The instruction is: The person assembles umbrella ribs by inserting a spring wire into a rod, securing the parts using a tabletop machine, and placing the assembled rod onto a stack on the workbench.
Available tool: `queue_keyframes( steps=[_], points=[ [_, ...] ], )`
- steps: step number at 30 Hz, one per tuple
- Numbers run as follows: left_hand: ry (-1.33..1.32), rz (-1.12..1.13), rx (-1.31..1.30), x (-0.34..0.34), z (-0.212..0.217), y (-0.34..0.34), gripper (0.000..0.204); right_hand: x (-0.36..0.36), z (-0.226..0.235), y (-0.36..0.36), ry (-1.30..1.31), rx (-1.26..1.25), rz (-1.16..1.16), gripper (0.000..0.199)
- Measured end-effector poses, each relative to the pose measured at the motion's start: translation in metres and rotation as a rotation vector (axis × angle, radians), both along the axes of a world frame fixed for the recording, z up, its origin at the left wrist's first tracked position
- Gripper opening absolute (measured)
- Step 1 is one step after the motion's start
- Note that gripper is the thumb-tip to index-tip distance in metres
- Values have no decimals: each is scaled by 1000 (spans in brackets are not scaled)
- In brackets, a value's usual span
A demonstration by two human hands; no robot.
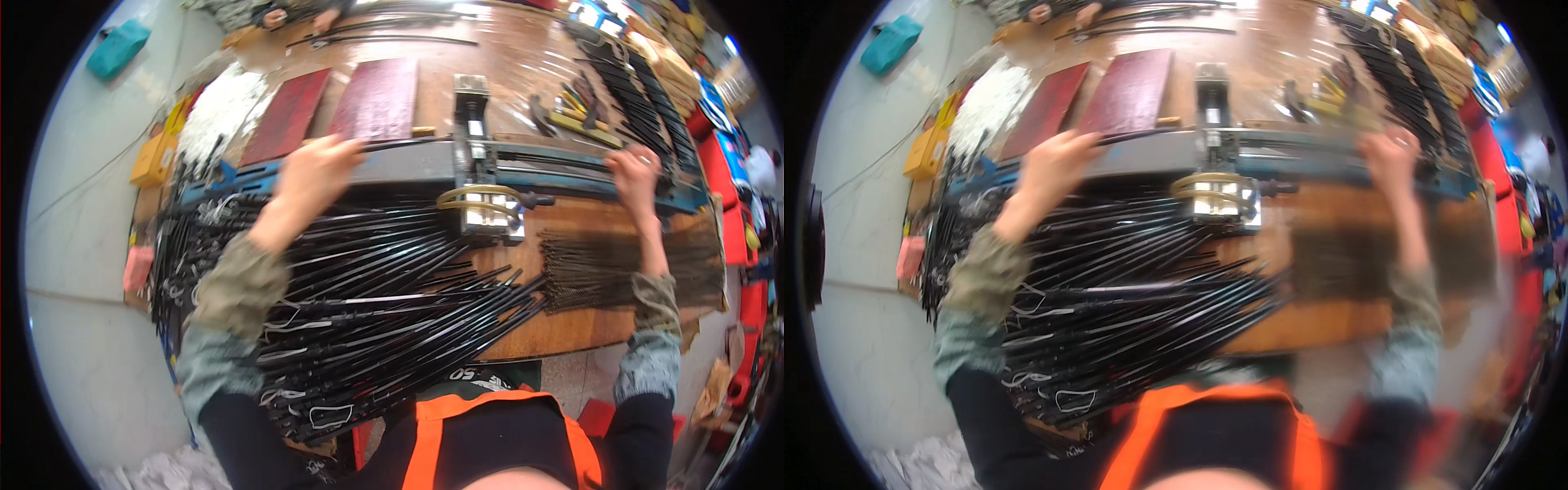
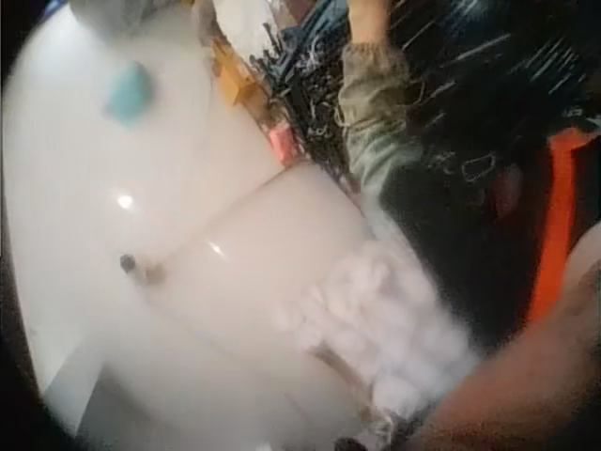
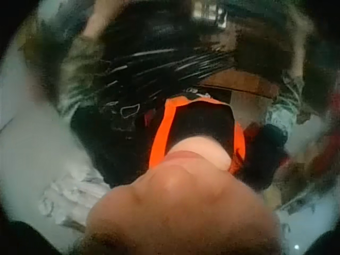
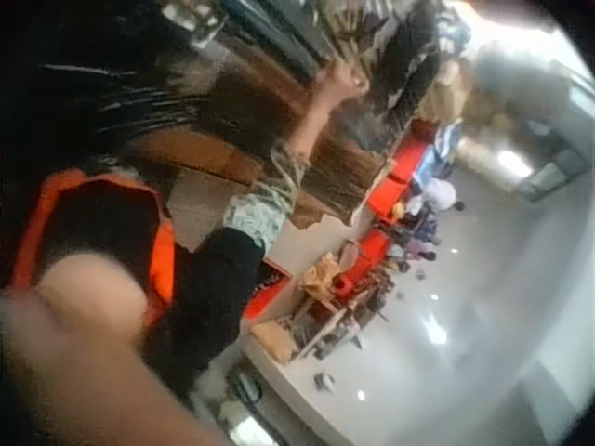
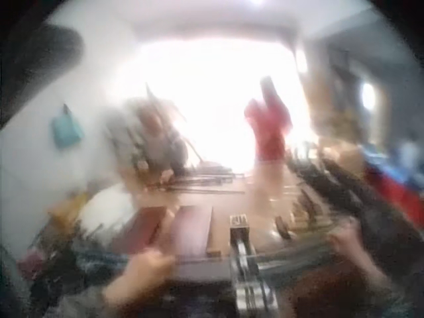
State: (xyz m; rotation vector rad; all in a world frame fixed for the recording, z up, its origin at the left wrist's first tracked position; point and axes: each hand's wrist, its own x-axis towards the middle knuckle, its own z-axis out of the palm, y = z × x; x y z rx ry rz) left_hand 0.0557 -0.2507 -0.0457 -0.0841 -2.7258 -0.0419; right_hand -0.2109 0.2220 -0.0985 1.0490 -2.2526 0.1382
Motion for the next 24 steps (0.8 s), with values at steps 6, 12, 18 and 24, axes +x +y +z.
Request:
queue_keyframes(
  steps=[6, 12, 18, 24],
  points=[
    [59, -243, 197, -92, -45, 62, 23, -37, -27, 70, -1, -3, -34, 8],
    [2, -229, 262, -75, -50, 54, 23, -33, -47, 48, -38, -168, 120, 11],
    [32, -224, 366, -97, -52, 69, 21, -36, -37, 66, -24, -210, 47, 8],
    [-36, -231, 316, -88, -51, 59, 27, -1, -27, 31, -76, -193, -101, 17]
  ],
)
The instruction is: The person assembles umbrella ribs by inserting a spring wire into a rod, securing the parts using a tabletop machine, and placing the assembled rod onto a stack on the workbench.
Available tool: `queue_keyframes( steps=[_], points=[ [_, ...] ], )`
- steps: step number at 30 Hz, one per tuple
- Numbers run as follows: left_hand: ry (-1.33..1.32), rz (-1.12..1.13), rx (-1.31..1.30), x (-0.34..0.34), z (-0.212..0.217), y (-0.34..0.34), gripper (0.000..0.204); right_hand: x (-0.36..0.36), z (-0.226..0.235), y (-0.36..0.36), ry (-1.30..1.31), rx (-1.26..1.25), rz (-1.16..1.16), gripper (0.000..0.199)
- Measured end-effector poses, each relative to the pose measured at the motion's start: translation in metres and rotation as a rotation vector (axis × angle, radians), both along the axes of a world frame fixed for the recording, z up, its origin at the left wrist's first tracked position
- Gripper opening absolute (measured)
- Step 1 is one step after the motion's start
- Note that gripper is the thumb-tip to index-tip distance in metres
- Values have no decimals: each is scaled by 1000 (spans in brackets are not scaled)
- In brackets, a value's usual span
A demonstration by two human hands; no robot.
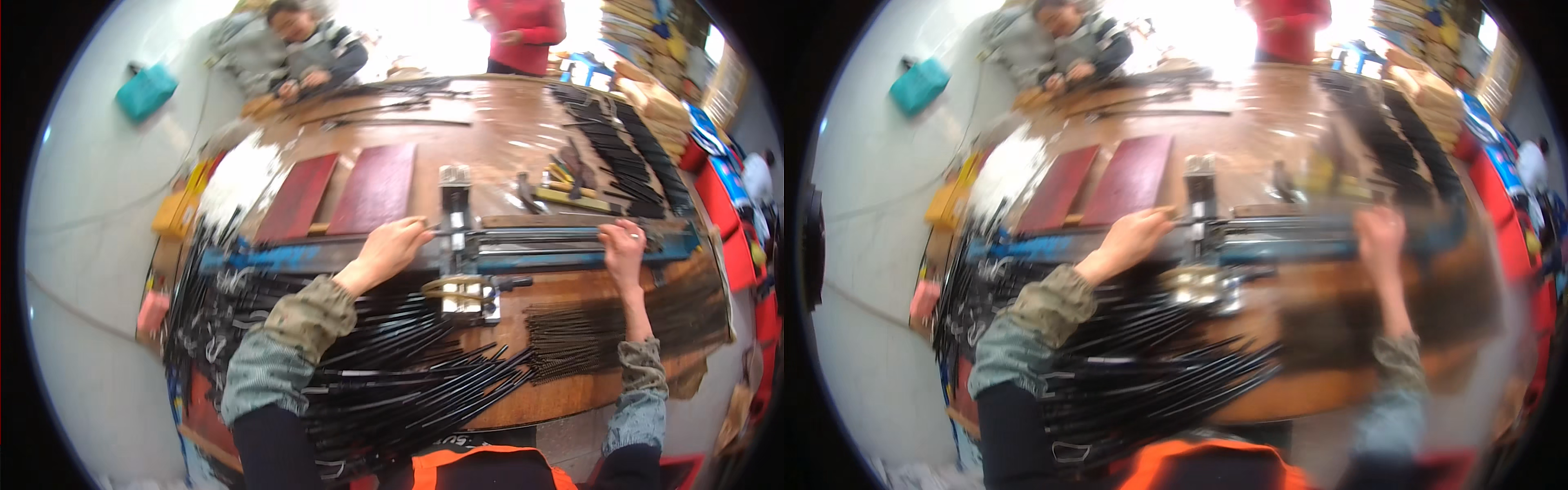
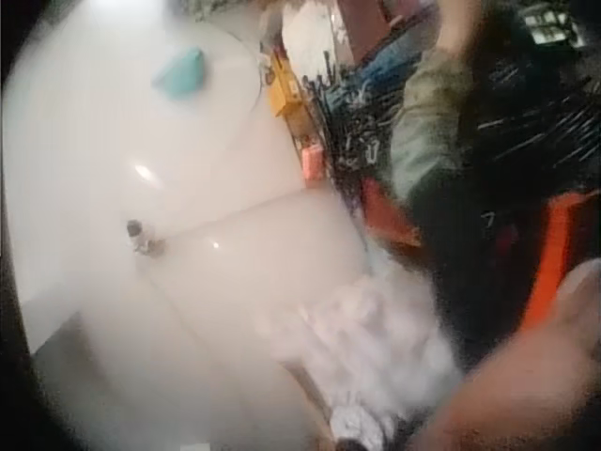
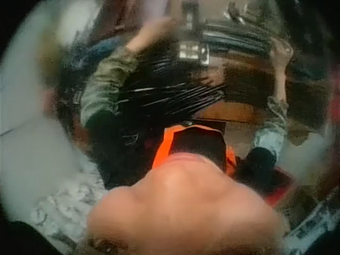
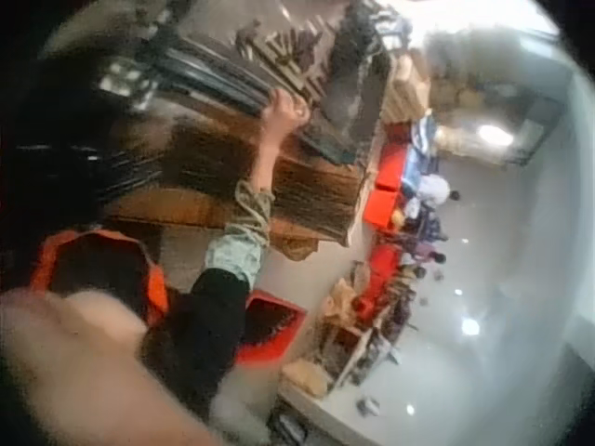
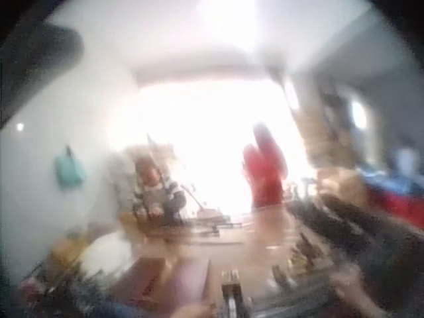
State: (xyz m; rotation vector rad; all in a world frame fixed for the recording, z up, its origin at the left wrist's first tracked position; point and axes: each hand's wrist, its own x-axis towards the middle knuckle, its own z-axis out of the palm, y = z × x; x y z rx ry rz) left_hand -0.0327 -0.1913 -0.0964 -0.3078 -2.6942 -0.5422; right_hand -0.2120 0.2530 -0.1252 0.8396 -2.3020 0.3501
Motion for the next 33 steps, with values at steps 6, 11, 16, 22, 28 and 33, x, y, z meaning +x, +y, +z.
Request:
queue_keyframes(
  steps=[6, 11, 16, 22, 28, 33],
  points=[
    [-148, 95, -140, -12, 4, 25, 27, 93, 13, -49, 24, 47, 272, 36],
    [-138, 139, -180, -13, 1, 18, 28, 116, 14, -65, -119, -21, 301, 37],
    [-100, 136, -179, -6, 1, 18, 28, 121, 0, -86, -238, -65, 406, 31],
    [2, 105, -154, -9, -11, 18, 20, 110, -15, -91, -304, -151, 558, 24],
    [255, -22, -357, -23, -7, 5, 9, 104, 5, -75, -522, 87, 416, 63],
    [376, -45, -517, -13, -11, -102, 8, 126, -42, -42, -540, 97, 503, 44]
  ],
)
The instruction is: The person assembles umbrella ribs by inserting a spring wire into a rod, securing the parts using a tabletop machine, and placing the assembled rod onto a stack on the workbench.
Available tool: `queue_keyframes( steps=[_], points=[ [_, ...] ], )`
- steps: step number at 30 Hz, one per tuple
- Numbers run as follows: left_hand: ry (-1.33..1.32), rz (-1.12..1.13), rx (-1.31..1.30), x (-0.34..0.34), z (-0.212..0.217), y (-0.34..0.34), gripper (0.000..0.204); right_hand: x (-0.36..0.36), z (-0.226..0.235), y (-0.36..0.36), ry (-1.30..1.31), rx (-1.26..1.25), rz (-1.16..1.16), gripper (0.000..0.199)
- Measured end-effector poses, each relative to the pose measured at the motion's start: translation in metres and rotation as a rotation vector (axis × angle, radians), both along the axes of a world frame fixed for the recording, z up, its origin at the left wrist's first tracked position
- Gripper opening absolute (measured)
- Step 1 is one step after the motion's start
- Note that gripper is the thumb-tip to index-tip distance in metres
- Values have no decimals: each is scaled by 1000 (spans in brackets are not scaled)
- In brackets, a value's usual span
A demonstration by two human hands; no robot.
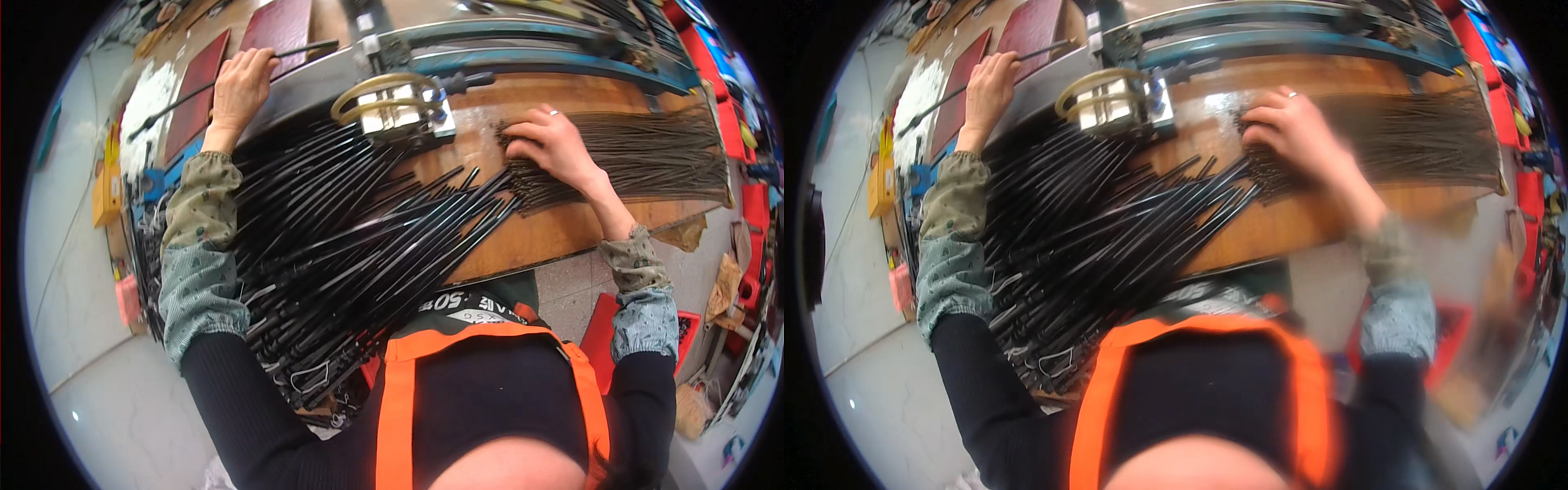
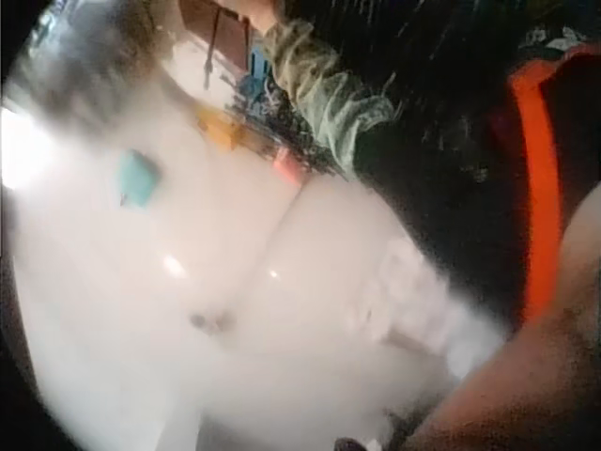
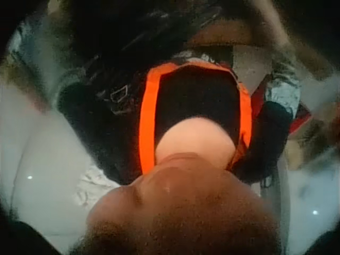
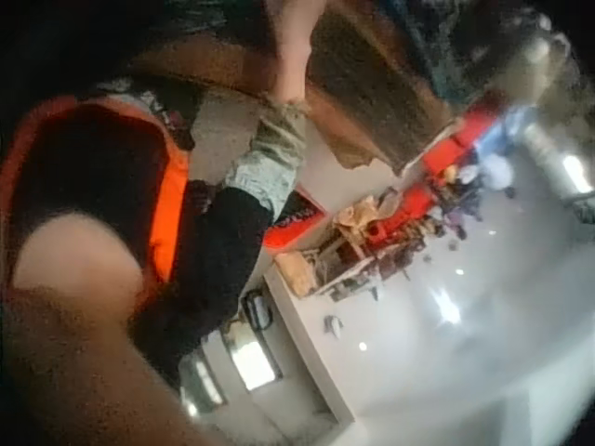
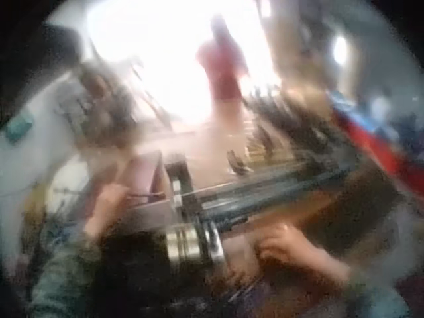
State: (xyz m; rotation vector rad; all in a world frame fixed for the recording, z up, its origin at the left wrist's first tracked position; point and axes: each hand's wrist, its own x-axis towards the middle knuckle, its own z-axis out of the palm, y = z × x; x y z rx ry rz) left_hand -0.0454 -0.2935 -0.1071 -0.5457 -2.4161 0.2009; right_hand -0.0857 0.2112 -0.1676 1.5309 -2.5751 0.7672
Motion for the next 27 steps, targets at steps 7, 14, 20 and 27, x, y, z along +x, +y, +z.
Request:
queue_keyframes(
  steps=[7, 14, 20, 27],
  points=[
    [-326, -186, 21, 101, -8, 148, 9, 6, -8, -2, -10, -49, -110, 15],
    [-820, -27, 275, 148, -24, 221, 28, 17, 1, -9, -344, 11, -72, 25],
    [-872, -104, 294, 140, -12, 223, 34, 21, 7, 5, -348, -94, -39, 22],
    [-802, -42, 356, 143, -21, 225, 33, 39, 6, 6, 237, -250, -48, 25]
  ],
)
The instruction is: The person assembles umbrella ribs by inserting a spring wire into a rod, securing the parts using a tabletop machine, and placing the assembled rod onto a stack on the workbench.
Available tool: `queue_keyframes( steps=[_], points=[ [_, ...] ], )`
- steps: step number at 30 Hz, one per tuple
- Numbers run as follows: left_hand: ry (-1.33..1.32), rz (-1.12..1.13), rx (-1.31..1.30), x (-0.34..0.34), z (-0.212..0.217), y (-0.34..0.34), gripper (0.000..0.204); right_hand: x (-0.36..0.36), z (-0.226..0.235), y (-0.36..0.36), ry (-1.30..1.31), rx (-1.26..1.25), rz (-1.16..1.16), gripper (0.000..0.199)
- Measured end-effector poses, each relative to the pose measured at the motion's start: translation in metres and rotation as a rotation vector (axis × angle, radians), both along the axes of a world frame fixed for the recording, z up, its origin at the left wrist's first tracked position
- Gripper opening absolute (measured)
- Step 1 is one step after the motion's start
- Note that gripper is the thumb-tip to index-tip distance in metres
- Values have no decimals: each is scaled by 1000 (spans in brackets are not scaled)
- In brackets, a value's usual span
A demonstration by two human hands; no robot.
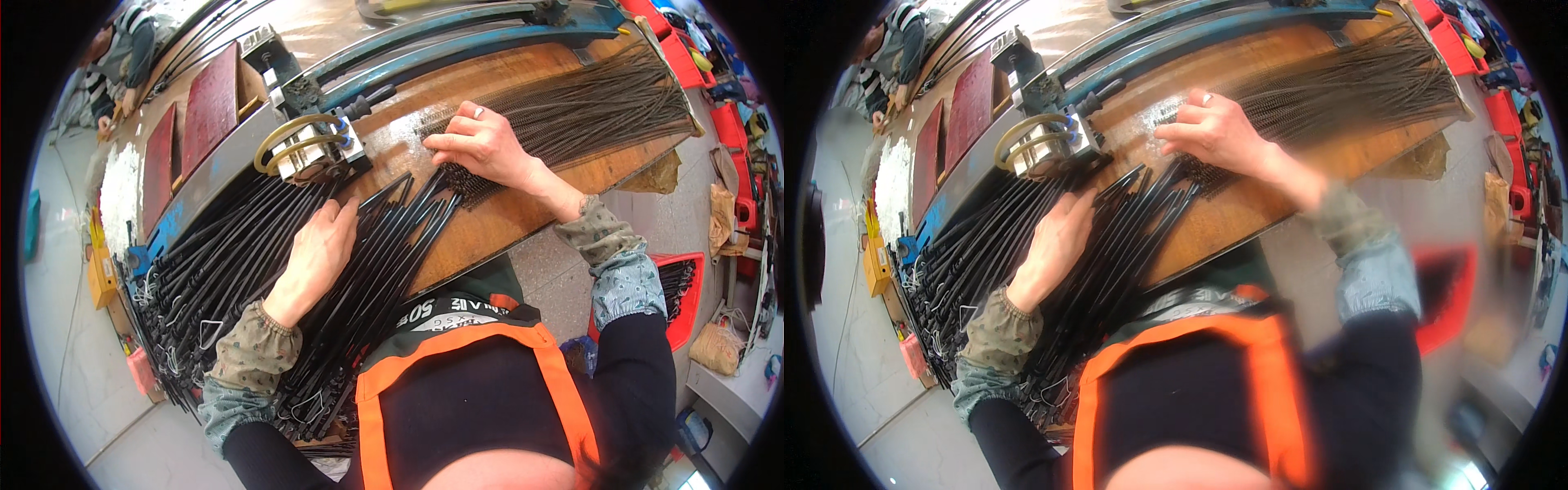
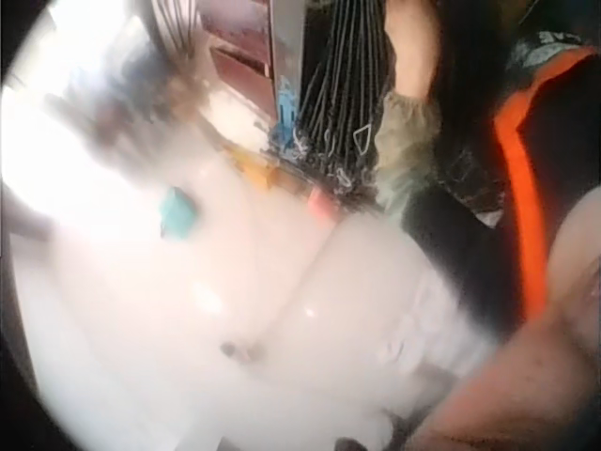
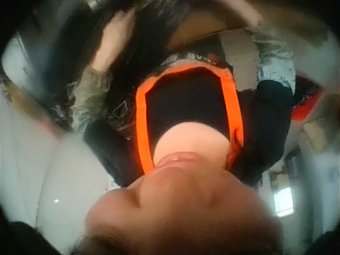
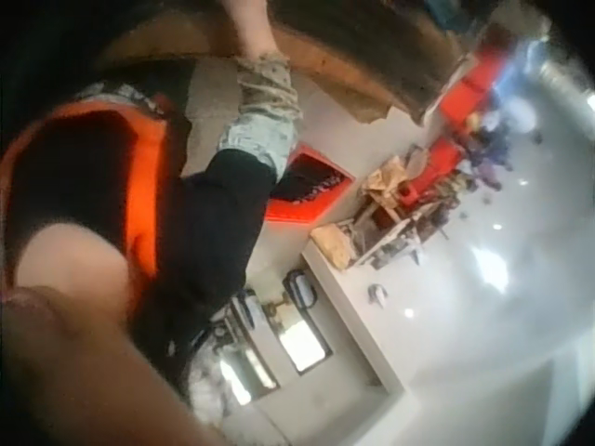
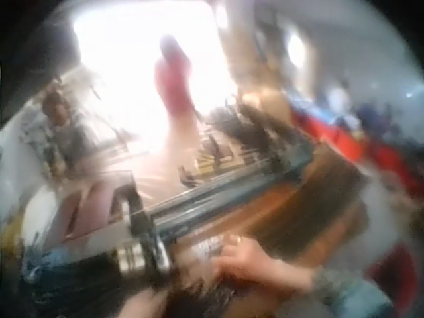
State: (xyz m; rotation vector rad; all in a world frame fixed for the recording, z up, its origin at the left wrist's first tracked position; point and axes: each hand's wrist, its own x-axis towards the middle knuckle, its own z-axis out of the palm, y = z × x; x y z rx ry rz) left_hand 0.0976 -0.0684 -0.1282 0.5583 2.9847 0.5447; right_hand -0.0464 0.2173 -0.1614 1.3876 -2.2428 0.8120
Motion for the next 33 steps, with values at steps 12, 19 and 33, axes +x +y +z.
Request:
queue_keyframes(
  steps=[12, 19, 33],
  points=[
    [54, -71, 37, -22, 48, 50, 33, 16, 9, 24, -444, -193, 146, 30],
    [16, -153, -123, -59, 69, 73, 29, 14, 2, 19, -39, -199, 140, 59],
    [341, -411, -253, -169, 97, 121, 48, -56, 50, 136, 130, -404, -362, 50]
  ],
)
